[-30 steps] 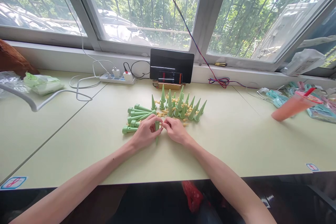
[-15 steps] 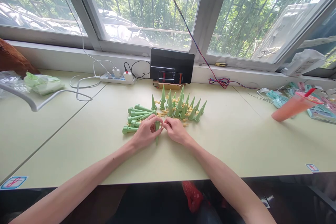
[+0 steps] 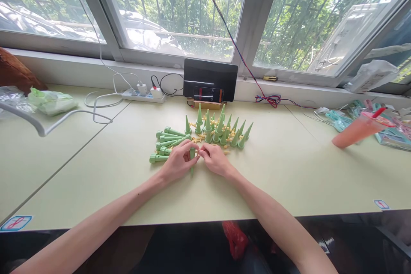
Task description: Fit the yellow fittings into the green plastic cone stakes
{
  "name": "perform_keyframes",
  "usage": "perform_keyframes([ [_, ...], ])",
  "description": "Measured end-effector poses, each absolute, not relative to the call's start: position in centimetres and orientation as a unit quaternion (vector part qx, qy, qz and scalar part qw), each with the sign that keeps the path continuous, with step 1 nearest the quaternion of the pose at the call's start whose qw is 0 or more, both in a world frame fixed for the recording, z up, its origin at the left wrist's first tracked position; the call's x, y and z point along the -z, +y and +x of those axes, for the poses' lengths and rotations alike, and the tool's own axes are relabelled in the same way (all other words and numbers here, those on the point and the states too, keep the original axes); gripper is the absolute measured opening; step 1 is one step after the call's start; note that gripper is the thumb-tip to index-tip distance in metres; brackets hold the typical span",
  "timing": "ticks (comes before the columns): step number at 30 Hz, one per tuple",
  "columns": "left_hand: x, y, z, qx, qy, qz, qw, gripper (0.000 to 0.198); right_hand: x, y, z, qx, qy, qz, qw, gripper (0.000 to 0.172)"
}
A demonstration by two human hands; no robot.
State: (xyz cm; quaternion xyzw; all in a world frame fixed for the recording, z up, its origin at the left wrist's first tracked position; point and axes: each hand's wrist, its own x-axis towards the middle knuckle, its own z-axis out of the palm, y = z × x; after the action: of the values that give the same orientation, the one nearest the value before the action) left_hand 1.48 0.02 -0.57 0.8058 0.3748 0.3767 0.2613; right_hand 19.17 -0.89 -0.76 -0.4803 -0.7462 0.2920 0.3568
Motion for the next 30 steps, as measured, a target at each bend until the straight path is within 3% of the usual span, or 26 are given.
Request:
perform_keyframes([
  [30, 0.27, -0.17, 1.53, -0.38, 0.376, 0.807, 0.252, 0.012, 0.76, -0.95, 18.95, -0.319, -0.719, -0.491, 0.374, 0.028],
])
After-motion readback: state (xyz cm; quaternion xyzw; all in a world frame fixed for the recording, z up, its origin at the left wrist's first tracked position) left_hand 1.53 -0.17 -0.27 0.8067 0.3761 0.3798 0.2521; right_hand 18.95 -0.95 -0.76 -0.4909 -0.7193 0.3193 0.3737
